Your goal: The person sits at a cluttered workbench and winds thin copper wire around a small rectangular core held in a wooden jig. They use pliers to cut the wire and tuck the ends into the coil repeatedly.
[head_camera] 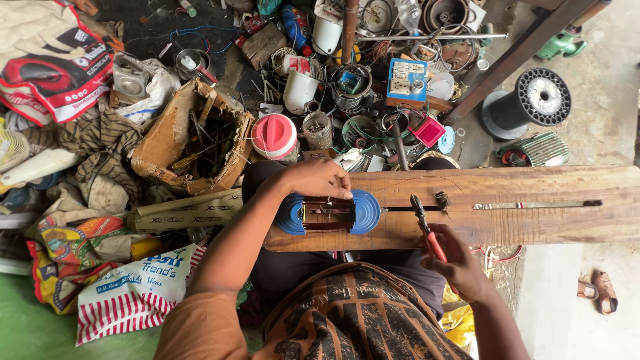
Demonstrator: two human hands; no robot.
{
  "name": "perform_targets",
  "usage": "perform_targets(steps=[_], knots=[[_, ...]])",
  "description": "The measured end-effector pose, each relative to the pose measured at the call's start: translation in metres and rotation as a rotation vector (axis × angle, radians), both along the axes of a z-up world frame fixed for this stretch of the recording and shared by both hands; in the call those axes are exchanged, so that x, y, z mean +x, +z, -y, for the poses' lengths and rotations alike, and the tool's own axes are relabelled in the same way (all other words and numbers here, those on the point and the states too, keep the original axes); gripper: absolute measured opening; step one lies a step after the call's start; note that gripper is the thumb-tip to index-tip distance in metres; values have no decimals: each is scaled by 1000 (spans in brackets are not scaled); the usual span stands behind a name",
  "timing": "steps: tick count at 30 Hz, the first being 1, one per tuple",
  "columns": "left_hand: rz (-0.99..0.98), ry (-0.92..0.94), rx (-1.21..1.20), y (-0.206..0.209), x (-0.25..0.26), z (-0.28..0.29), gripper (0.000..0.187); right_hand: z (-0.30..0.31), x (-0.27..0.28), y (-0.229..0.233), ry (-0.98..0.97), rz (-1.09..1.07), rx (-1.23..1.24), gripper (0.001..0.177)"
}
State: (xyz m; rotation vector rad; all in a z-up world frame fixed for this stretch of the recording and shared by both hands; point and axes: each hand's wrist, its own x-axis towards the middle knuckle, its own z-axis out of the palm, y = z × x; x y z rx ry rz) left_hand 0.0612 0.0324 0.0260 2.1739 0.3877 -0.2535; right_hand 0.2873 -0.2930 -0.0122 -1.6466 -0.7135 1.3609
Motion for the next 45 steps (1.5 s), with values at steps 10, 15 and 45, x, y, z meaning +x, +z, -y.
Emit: perform_targets(steps=[10,15,45], knots=[[-135,-214,153,-5,60,8,51,5,-4,-9,33,-22,0,69],[61,-147,-49,-29,71,7,36,10,-13,-14,66,4,1,67],[393,160,27,6,100,18,19,-72,-34,11,-120,416,187,71]])
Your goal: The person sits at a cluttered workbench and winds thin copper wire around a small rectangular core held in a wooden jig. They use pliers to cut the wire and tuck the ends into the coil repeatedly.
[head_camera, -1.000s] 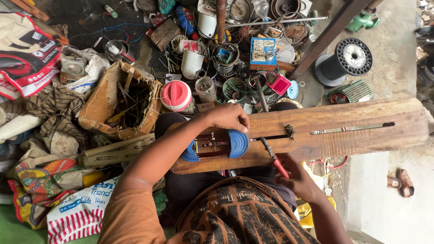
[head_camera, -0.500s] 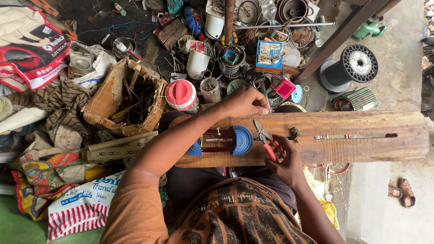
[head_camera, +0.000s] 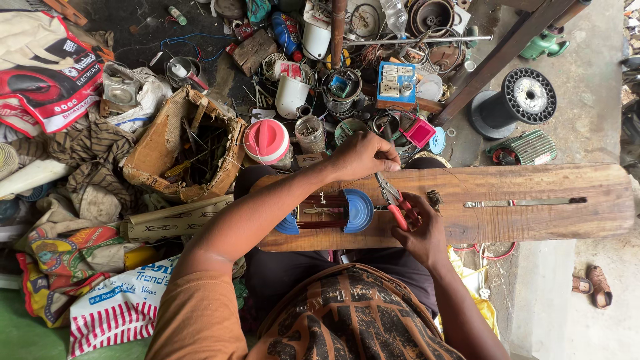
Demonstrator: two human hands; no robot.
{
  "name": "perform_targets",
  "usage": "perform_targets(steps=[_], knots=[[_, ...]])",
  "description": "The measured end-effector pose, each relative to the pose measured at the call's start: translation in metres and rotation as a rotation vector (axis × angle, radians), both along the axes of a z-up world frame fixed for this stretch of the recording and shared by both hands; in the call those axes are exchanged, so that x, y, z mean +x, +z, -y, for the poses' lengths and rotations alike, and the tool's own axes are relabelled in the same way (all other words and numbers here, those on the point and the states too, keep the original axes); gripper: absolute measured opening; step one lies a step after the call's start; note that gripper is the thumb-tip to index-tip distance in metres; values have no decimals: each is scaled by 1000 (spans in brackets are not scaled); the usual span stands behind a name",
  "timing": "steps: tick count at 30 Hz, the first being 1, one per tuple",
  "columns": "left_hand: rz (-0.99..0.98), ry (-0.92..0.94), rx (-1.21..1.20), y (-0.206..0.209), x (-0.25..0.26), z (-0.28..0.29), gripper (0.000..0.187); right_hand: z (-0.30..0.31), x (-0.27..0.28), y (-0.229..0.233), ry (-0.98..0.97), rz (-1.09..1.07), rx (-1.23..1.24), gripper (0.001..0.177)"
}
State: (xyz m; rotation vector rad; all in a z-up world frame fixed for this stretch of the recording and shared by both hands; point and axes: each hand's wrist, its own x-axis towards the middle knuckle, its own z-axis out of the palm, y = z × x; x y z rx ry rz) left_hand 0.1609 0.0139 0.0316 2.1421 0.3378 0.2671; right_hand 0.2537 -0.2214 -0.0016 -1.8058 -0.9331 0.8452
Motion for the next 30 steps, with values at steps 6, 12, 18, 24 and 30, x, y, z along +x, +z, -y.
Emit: perform_targets(steps=[6,12,18,24,30], knots=[[43,-15,-18,-10,0,-3,19,3,5,-9,-10,-70,30,69],[27,-1,-6,-10,1,-3,19,3,11,-14,-30,-18,2,68],[28,13,-46,-12,5,-3,19,6,16,-15,-49,59,-69,67],[25,38,-109,-15,7,-5,19,5,19,-19,-86,19,-93,64],[61,25,-218,-23,9,-9,18,5,22,-23,-97,-11,-51,63]])
